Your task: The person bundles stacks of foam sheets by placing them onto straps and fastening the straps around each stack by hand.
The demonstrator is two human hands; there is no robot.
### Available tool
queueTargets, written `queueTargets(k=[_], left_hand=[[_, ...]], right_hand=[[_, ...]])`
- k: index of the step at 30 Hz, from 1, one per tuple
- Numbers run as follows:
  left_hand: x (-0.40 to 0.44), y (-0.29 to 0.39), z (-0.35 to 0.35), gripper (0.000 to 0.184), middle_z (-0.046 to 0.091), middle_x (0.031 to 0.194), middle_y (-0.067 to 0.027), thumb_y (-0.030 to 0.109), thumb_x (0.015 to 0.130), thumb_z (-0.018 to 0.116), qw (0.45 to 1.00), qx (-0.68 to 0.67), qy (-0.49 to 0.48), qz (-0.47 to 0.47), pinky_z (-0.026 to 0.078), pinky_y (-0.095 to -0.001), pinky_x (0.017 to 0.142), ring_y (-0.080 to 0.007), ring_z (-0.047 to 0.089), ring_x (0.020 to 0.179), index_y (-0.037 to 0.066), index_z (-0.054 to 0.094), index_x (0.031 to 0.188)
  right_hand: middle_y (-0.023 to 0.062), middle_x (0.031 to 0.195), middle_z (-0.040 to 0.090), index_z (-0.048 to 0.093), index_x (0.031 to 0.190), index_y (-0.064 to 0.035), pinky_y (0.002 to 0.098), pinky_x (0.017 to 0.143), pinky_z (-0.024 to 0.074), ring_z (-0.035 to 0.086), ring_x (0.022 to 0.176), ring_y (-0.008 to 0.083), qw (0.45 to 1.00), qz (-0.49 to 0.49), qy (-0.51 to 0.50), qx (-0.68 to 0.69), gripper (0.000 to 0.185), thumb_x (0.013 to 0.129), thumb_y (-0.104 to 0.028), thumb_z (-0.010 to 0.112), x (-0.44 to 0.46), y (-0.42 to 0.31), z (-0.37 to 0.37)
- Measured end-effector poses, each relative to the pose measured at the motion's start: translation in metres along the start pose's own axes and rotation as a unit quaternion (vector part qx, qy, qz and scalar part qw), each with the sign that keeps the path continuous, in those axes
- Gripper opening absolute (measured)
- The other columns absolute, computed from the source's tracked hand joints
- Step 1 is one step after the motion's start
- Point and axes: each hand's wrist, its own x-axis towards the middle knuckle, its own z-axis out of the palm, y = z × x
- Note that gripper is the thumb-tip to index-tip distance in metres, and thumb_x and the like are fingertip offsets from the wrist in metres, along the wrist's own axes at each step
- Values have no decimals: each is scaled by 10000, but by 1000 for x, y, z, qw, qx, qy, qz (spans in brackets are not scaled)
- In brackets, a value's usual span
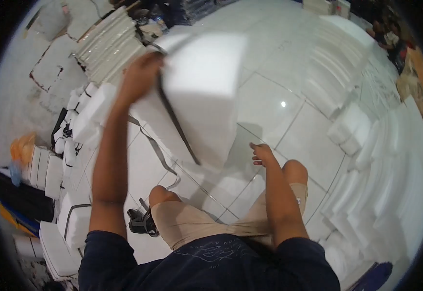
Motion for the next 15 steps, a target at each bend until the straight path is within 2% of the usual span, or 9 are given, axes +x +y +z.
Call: queueTargets(k=[2, 3, 4, 6, 8, 10, 12, 14, 15], left_hand=[[-19, -14, 47, 285, 662, 955, -179, 215, 885, 515, 997, 76, -7, 10, 464, -381, 827, -319, 627, 916, -1, 635, 1028], [-30, -12, 52, 251, 653, 920, -194, 205, 880, 520, 993, 104, 40, 27, 459, -427, 777, -368, 613, 893, -3, 638, 954], [-33, -24, 47, 243, 639, 807, -155, 212, 883, 531, 995, 69, 78, 10, 453, -384, 708, -280, 617, 782, -11, 626, 897], [-49, -38, 22, 241, 598, 741, -100, 209, 888, 537, 994, -41, 6, -98, 434, -310, 669, -163, 563, 722, -18, 618, 877], [-67, -58, 23, 234, 545, 707, -56, 200, 889, 544, 994, -98, 24, -51, 412, -261, 655, -104, 492, 700, -24, 609, 864], [-83, -57, 22, 193, 603, 725, -108, 171, 875, 549, 997, -41, 59, -23, 433, -299, 654, -168, 548, 677, -8, 621, 870], [-95, -47, 17, 183, 620, 750, -135, 167, 872, 547, 996, -36, 64, -48, 439, -320, 640, -210, 570, 675, 2, 627, 871], [-103, -48, 14, 187, 620, 748, -137, 173, 874, 550, 996, -19, 74, -47, 440, -327, 632, -220, 577, 672, 4, 630, 872], [-104, -50, 14, 190, 620, 747, -139, 178, 875, 553, 996, -6, 79, -42, 442, -334, 623, -229, 584, 669, 6, 634, 874]], right_hand=[[108, 1063, 579, 532, 1141, -24, 384, 588, 529, 595, 790, 224, 970, -61, 100, 213, 502, 849, -415, 647, 0, -8, -12], [92, 968, 591, 552, 1090, -18, 351, 593, 517, 595, 757, 201, 966, -114, 141, 184, 457, 852, -395, 650, -12, -24, -21], [75, 874, 604, 572, 1040, -13, 318, 598, 504, 595, 723, 177, 956, -166, 182, 157, 415, 855, -375, 654, -35, -44, -31], [56, 724, 572, 590, 995, -9, 257, 592, 458, 559, 661, 126, 877, -364, 311, -34, 365, 842, -329, 676, -44, -73, -55], [50, 676, 554, 602, 969, -8, 253, 583, 427, 520, 622, 120, 816, -465, 335, -75, 301, 841, -269, 681, -125, -146, -50], [40, 677, 549, 609, 986, -21, 273, 580, 421, 490, 611, 125, 772, -570, 272, -66, 271, 834, -229, 695, -176, -209, -33], [44, 695, 569, 614, 1030, -26, 285, 611, 444, 510, 616, 145, 767, -609, 142, -146, 307, 819, -227, 711, -218, -259, -2], [60, 738, 618, 609, 1101, -33, 294, 657, 471, 562, 648, 167, 702, -673, 39, -231, 385, 799, -243, 726, -224, -291, 40], [52, 747, 624, 611, 1105, -14, 290, 674, 470, 560, 668, 152, 682, -678, 20, -274, 355, 818, -199, 707, -223, -301, 59]])
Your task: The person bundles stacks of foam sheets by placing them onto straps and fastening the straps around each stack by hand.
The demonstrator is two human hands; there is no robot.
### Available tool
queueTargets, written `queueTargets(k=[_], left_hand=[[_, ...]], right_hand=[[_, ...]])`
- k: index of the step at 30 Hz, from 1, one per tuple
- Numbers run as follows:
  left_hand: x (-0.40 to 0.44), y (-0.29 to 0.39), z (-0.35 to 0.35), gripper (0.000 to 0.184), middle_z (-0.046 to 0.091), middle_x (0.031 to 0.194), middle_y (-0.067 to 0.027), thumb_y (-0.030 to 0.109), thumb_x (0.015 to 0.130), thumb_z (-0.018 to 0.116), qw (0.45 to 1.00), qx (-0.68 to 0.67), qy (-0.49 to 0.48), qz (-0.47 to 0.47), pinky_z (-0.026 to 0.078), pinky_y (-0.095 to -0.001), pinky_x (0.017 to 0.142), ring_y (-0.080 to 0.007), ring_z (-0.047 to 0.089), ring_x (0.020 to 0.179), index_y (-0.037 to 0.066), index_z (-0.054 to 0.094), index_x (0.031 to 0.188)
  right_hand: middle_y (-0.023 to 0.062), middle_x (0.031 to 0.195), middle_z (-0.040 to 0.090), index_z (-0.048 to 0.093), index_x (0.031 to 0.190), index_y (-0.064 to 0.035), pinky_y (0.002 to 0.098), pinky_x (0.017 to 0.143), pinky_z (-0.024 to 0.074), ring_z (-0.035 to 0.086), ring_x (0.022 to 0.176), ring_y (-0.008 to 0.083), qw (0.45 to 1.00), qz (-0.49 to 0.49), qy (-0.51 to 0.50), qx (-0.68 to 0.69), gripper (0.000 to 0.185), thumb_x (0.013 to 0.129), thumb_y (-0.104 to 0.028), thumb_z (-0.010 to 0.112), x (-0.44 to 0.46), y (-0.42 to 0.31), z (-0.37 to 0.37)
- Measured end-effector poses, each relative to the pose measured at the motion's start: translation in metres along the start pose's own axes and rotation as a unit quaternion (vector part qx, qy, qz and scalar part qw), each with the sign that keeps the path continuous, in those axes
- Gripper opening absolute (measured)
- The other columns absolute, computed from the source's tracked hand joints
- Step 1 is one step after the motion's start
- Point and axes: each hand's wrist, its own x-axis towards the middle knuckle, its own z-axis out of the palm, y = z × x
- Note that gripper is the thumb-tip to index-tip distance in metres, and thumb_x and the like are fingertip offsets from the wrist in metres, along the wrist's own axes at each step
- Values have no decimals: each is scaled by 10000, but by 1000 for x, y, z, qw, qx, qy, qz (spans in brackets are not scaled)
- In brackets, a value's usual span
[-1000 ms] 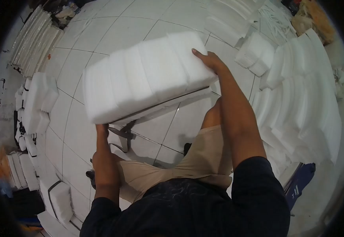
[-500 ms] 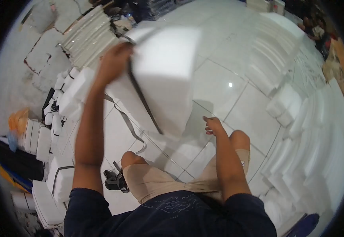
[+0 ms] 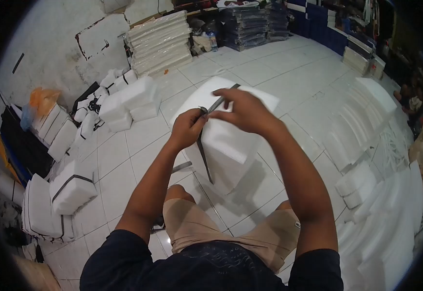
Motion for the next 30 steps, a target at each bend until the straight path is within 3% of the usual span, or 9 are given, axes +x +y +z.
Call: queueTargets(k=[2, 4, 7, 9, 13, 21, 27, 29, 30], left_hand=[[-2, -7, 0, 194, 621, 745, -140, 185, 875, 562, 1000, 4, 14, 2, 443, -337, 618, -231, 588, 664, 6, 637, 874], [-6, -15, 2, 208, 617, 734, -148, 210, 874, 591, 998, -47, 46, 9, 444, -337, 609, -223, 602, 663, 10, 646, 860], [-11, -15, -4, 208, 617, 746, -154, 214, 867, 606, 996, -35, 76, 18, 445, -339, 601, -212, 597, 652, 11, 647, 862], [-15, -17, -9, 217, 612, 739, -151, 232, 859, 619, 999, -17, 28, -22, 446, -355, 591, -245, 591, 643, 17, 646, 862], [-30, -12, -5, 265, 582, 650, -125, 297, 848, 636, 985, 96, 127, 62, 441, -381, 550, -308, 570, 595, 39, 621, 790], [-64, 8, -12, 175, 665, 725, -80, 285, 866, 612, 960, 167, 183, -131, 475, -386, 520, -270, 651, 655, 113, 642, 874], [-52, 2, -13, 162, 679, 840, -104, 234, 869, 598, 967, 237, 90, 10, 503, -407, 614, -307, 647, 732, 115, 676, 947], [-47, 1, -16, 178, 678, 816, -115, 228, 860, 606, 978, 169, 115, -34, 503, -378, 649, -272, 652, 720, 85, 677, 938], [-40, -3, -25, 202, 677, 822, -112, 228, 851, 615, 991, 28, 37, -128, 492, -351, 691, -238, 640, 747, 63, 680, 947]], right_hand=[[43, 757, 629, 612, 1110, 4, 287, 690, 468, 558, 688, 137, 999, -24, -36, -24, 326, 836, -156, 688, 23, 5, 23], [82, 845, 674, 653, 1029, -3, 295, 732, 484, 611, 772, 160, 977, 35, -174, 117, 209, 859, -125, 652, 40, 18, 40], [104, 895, 686, 673, 960, -11, 305, 765, 491, 637, 824, 170, 980, 15, -126, 150, 132, 870, -91, 621, 43, 26, 58], [111, 886, 678, 648, 914, -6, 319, 759, 489, 642, 813, 219, 997, -15, -66, 26, 95, 862, -78, 614, 43, 32, 64], [93, 889, 680, 640, 928, -88, 384, 720, 489, 639, 839, 299, 998, -5, -38, -43, 186, 880, -263, 599, 47, 32, 82], [81, 898, 686, 641, 947, -118, 408, 726, 487, 644, 862, 292, 987, 83, -109, -90, 246, 887, -347, 575, 54, 2, 93], [98, 807, 674, 645, 837, -58, 349, 699, 483, 637, 773, 240, 978, 130, -157, -40, 318, 768, -362, 712, 56, 23, 86], [88, 899, 647, 567, 1036, -40, 303, 702, 478, 602, 770, 173, 988, 94, -87, 81, 425, 755, -297, 757, 43, 33, 85], [98, 1094, 591, 503, 1157, -54, 318, 734, 483, 593, 825, 182, 993, 86, -60, 57, 537, 752, -289, 766, 34, 14, 73]])
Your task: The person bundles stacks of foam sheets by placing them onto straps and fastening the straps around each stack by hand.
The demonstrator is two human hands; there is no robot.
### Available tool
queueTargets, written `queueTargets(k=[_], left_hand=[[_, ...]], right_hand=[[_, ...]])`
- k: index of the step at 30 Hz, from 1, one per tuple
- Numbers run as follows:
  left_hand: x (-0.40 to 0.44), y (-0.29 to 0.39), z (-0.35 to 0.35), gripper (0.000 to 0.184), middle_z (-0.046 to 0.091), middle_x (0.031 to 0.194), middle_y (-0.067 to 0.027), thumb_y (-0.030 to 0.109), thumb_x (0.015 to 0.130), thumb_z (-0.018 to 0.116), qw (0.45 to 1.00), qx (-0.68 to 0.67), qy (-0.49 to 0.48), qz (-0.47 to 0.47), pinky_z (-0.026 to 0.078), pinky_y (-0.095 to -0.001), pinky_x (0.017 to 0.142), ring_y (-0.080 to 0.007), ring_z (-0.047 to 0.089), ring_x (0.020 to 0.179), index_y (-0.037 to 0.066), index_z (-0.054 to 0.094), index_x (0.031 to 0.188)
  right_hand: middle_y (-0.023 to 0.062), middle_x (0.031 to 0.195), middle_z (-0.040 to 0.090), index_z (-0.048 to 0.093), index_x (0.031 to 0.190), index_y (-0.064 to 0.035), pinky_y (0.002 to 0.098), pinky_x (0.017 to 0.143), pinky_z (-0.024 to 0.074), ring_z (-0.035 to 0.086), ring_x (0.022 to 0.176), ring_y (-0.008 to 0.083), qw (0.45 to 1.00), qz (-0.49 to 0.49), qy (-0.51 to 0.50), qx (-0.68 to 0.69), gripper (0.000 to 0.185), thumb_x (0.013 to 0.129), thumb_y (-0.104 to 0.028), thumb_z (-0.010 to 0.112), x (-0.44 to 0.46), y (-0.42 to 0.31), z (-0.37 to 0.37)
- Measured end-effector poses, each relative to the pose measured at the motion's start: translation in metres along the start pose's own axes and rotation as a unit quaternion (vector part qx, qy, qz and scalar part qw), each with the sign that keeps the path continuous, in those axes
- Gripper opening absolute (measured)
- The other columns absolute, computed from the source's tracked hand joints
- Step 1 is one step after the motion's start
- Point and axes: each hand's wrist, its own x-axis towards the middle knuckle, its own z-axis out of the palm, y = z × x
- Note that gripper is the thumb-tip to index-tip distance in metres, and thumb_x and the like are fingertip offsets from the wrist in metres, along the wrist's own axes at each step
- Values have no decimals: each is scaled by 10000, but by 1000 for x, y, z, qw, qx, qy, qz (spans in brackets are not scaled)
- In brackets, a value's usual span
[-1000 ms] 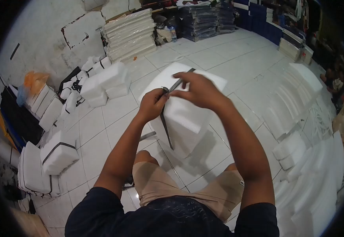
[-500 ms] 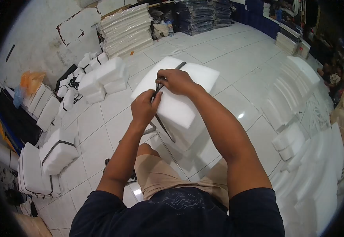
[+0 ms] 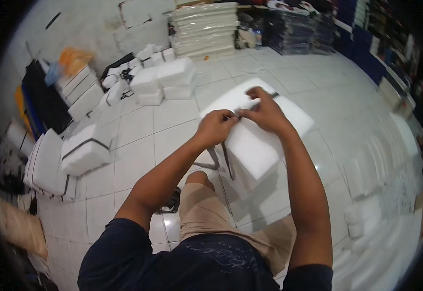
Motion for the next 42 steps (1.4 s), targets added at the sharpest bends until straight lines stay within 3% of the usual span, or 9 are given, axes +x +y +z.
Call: queueTargets(k=[3, 4, 5, 6, 9, 22, 26, 34, 42], left_hand=[[17, -4, -9, 264, 664, 890, -93, 231, 830, 637, 955, -220, -131, -149, 438, -280, 806, -159, 575, 857, 12, 685, 971], [21, -8, -7, 257, 661, 947, -93, 231, 832, 643, 930, -280, -150, -182, 416, -280, 847, -170, 564, 905, 8, 686, 953], [22, -11, -3, 240, 659, 927, -87, 232, 842, 639, 933, -287, -136, -167, 420, -285, 838, -163, 565, 881, 11, 683, 925], [23, -14, -1, 246, 668, 898, -90, 233, 832, 646, 932, -296, -127, -167, 444, -277, 787, -156, 583, 851, 11, 689, 928], [21, -24, 2, 242, 678, 873, -88, 231, 828, 648, 927, -328, -108, -145, 470, -273, 736, -149, 602, 819, 14, 695, 925], [10, -26, 7, 265, 693, 858, -105, 282, 845, 619, 964, -246, -34, -97, 485, -306, 726, -195, 642, 777, 45, 698, 933], [-8, -23, 5, 275, 670, 799, -138, 306, 857, 630, 985, -153, 71, -34, 487, -345, 685, -265, 647, 746, 36, 644, 907], [-60, -28, 0, 232, 569, 627, -48, 177, 872, 643, 978, -129, 133, -92, 398, -241, 547, -68, 469, 589, -8, 539, 778], [-66, -22, -10, 207, 566, 605, -65, 218, 869, 635, 986, -73, 102, -106, 410, -258, 543, -101, 490, 557, 15, 622, 904]], right_hand=[[97, 1118, 505, 554, 1111, -75, 350, 745, 487, 556, 895, 213, 994, -50, 52, 88, 530, 691, -274, 809, -17, 4, 7], [101, 1071, 500, 590, 1029, -74, 355, 748, 483, 555, 881, 232, 987, -138, 67, -50, 466, 673, -271, 817, -22, 2, 10], [106, 1024, 495, 626, 948, -73, 361, 751, 479, 553, 868, 251, 953, -224, 83, -184, 403, 656, -268, 824, -26, -1, 12], [91, 933, 520, 651, 815, -73, 372, 759, 464, 555, 839, 265, 963, -199, 104, -147, 286, 658, -245, 816, -27, -11, 15], [72, 860, 561, 647, 842, -61, 333, 695, 472, 571, 798, 229, 982, -121, 60, -135, 244, 684, -171, 797, -22, -11, 20], [87, 792, 630, 624, 807, -50, 380, 687, 466, 593, 786, 274, 950, -263, 85, -148, 163, 808, -195, 698, -17, -8, 21], [93, 770, 633, 620, 797, -49, 383, 676, 471, 602, 745, 281, 986, -85, 37, -140, 226, 831, -265, 673, -13, -8, 21], [108, 807, 648, 603, 826, -35, 382, 695, 470, 618, 765, 290, 993, -14, -15, -118, 252, 846, -281, 652, -14, -15, 22], [127, 823, 641, 586, 823, -18, 373, 689, 464, 604, 766, 280, 996, 12, -25, -84, 244, 846, -249, 660, -18, -7, 13]])
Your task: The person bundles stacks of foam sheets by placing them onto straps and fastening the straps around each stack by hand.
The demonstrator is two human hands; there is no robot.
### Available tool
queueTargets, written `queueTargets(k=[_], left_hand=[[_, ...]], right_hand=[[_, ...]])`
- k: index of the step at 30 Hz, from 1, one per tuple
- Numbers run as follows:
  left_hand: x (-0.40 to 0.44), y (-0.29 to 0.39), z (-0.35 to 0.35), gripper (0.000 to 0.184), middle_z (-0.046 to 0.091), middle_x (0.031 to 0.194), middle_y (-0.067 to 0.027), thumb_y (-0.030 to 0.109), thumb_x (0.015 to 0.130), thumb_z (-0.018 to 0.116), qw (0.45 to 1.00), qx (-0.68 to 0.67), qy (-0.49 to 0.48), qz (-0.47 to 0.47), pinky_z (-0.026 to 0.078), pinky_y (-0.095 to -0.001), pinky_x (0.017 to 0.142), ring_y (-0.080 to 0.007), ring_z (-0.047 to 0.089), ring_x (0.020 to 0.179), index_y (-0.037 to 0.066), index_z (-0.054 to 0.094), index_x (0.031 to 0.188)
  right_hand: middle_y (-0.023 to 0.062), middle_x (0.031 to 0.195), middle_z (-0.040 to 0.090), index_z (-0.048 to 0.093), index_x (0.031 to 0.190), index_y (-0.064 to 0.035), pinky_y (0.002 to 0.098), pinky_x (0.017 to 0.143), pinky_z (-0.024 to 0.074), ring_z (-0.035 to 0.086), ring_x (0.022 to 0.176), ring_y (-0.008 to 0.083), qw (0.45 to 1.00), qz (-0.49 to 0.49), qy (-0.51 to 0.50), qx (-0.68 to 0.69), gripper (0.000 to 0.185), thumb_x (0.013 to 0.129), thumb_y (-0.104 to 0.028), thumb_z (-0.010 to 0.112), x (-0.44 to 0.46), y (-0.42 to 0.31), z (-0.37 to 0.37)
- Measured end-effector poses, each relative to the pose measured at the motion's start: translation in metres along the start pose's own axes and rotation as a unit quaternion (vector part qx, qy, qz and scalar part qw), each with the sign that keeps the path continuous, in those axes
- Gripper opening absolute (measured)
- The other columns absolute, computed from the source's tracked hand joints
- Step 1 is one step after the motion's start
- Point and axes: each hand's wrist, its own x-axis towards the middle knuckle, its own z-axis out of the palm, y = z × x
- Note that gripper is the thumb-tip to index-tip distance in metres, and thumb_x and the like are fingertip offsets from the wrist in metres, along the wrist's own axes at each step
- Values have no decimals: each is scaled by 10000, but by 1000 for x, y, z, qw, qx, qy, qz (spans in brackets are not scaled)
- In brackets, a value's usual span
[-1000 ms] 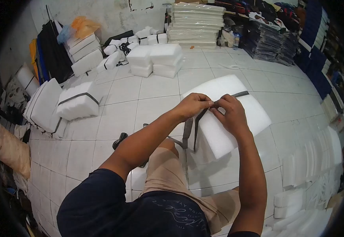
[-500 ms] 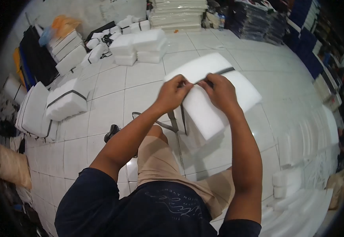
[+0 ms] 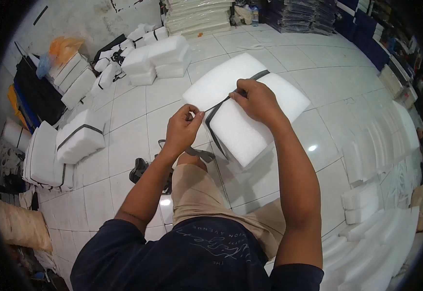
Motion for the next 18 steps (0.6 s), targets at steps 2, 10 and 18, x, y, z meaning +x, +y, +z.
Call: queueTargets(k=[2, 10, 18], left_hand=[[6, 12, -4, 224, 575, 606, -79, 240, 874, 621, 999, 45, -17, 1, 427, -270, 563, -121, 514, 563, 32, 653, 952], [75, 36, -10, 208, 533, 644, 43, 234, 811, 671, 870, -216, -370, -243, 340, -238, 483, -89, 405, 527, 36, 691, 872], [60, 66, 22, 330, 680, 937, -87, 265, 872, 631, 948, -94, -298, 59, 472, -262, 781, -134, 600, 850, -18, 672, 1038]], right_hand=[[131, 816, 638, 579, 821, -13, 369, 684, 461, 597, 748, 278, 1000, -2, 9, 17, 239, 846, -236, 661, -3, 4, -3], [54, 782, 589, 618, 838, -36, 302, 676, 414, 509, 750, 161, 989, -50, -72, 119, 215, 846, -243, 675, -51, -1, -34], [101, 709, 603, 615, 840, -10, 306, 626, 448, 530, 645, 161, 984, -71, 39, 157, 297, 858, -300, 674, -34, 19, -20]])
